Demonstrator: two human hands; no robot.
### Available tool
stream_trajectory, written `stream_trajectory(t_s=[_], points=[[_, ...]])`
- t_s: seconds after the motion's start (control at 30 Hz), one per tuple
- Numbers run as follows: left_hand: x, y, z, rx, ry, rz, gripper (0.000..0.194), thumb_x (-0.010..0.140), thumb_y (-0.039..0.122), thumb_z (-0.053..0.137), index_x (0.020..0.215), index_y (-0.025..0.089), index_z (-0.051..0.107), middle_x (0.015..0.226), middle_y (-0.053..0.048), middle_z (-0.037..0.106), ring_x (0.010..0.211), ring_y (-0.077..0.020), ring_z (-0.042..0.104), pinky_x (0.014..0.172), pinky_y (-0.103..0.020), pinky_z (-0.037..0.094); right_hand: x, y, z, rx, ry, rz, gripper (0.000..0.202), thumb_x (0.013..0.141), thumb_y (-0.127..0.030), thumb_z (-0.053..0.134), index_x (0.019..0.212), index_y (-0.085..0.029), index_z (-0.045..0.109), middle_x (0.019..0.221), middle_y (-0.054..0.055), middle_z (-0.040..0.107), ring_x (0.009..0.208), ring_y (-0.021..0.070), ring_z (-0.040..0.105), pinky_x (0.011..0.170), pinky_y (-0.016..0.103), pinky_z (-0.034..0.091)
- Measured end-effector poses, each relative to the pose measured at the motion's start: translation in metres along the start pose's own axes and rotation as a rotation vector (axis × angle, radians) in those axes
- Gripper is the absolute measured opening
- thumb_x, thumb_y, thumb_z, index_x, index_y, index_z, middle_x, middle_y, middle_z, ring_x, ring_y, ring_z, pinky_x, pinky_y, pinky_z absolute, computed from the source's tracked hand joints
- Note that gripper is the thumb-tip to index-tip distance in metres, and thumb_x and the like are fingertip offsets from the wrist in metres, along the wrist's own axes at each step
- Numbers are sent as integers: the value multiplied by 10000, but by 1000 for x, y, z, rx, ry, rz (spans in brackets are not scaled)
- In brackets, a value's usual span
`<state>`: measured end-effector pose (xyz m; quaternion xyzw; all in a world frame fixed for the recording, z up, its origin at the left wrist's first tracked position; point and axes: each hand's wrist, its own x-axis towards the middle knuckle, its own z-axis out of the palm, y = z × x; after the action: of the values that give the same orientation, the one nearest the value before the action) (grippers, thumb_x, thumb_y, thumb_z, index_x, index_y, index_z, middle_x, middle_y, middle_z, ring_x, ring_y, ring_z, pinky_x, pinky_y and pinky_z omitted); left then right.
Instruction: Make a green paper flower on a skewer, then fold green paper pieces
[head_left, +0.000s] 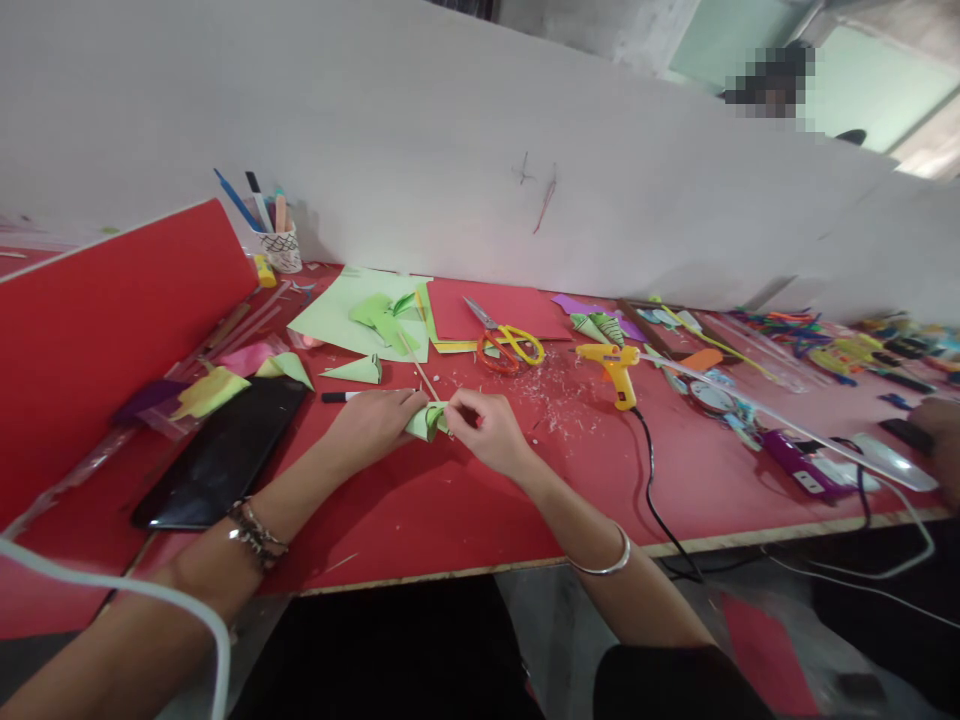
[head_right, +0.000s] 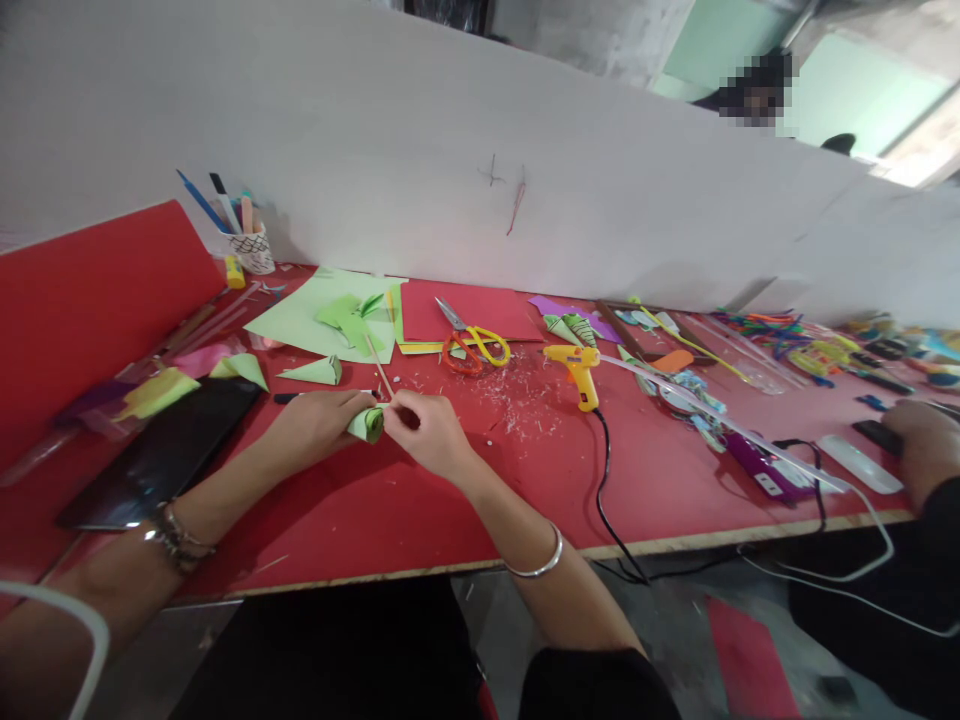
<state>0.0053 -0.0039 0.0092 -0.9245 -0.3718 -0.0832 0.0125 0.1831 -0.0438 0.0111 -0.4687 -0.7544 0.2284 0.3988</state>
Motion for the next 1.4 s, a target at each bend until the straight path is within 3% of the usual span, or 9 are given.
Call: stream_trajectory(t_s=[0.23,0.43,0.6,0.8,0.93,1.1,1.2,1.3,1.4], points=[[-2,-1,6,-83,126,-50,338,754,266,517,1068,187,422,918,-67,606,696,-192,581,509,-231,327,1,1,1,5,42,9,211,780,-255,424,589,-167,434,539,-42,397,503,67,348,492,191,276],[1,0,1,-80,75,111,309,756,189,493,1060,169,439,951,-77,563,772,-194,559,590,-254,383,2,2,2,54,70,50,206,764,-250,425,576,-166,436,527,-44,383,492,66,333,476,195,266],[1,1,-1,-97,59,132,327,728,151,487,1054,171,461,931,-76,545,803,-202,543,630,-271,401,2,3,2,153,60,108,197,741,-242,426,557,-171,421,511,-47,380,483,67,344,465,190,280],[0,0,6,-477,100,59,358,726,228,511,1073,171,446,1042,-82,540,919,-209,528,762,-303,420,3,3,2,220,81,146,195,755,-253,423,579,-172,429,514,-47,393,477,67,362,457,190,287],[3,-1,13,-782,42,37,214,746,222,484,944,148,514,900,-47,591,807,-173,548,716,-274,432,1,0,1,249,7,75,205,789,-288,414,623,-174,451,545,-36,438,497,74,409,486,197,332],[4,0,13,-1010,14,7,172,747,264,500,859,139,538,844,-50,605,758,-165,541,685,-277,438,-2,-2,1,229,73,-14,125,797,-278,417,872,-188,461,695,-9,499,601,94,485,570,222,414],[4,2,11,-1073,24,-16,196,715,277,540,854,138,542,845,-58,611,770,-174,542,706,-303,443,-2,-4,0,150,66,-118,330,740,-277,520,1045,-209,414,883,35,513,761,134,516,686,277,446],[4,6,9,-1153,19,-19,204,671,248,563,836,130,543,854,-61,620,784,-181,551,722,-310,446,-1,-6,-1,19,-20,-201,527,675,-335,625,1138,-237,395,1064,68,476,980,196,465,851,359,405],[4,9,9,-1210,8,-31,216,643,204,551,845,127,547,864,-53,627,796,-179,556,731,-302,445,0,-7,1,-56,-98,-224,511,675,-373,635,1128,-238,441,1097,69,452,1051,208,420,911,373,371]])
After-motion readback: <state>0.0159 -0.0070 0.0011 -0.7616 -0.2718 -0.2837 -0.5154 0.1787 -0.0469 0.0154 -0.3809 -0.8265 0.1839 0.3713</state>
